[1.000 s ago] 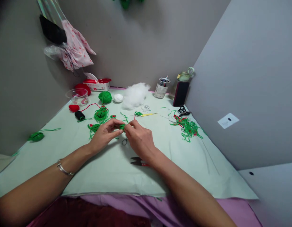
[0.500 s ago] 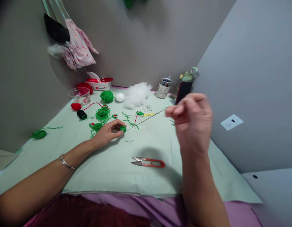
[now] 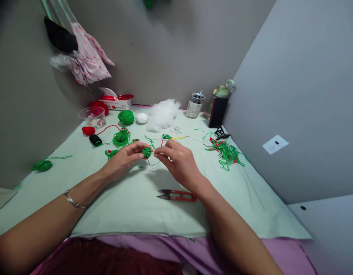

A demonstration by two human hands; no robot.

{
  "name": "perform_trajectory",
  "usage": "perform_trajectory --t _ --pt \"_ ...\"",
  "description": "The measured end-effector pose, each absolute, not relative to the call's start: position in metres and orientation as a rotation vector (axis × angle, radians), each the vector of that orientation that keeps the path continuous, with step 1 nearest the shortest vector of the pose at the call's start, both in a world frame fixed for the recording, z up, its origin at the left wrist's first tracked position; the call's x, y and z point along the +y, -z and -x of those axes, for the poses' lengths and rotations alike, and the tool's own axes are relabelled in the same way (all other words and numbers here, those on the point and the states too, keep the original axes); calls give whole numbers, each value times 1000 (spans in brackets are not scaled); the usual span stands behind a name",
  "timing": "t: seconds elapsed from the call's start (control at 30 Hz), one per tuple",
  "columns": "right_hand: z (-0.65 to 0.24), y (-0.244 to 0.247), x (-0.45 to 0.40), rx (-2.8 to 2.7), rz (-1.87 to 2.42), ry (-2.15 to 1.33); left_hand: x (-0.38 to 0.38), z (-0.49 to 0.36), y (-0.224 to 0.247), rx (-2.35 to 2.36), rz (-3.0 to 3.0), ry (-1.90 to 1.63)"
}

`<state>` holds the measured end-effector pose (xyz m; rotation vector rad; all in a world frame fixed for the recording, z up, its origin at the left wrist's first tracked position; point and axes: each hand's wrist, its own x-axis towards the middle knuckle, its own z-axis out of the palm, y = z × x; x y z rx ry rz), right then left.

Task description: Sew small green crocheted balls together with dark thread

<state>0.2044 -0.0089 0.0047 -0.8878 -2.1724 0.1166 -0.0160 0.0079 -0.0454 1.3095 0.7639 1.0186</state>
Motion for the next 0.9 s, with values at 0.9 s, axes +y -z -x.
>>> perform_trajectory --t 0.9 --pt "-202 4 -1 -2237 1066 -382 7 18 47 809 -1403 -984"
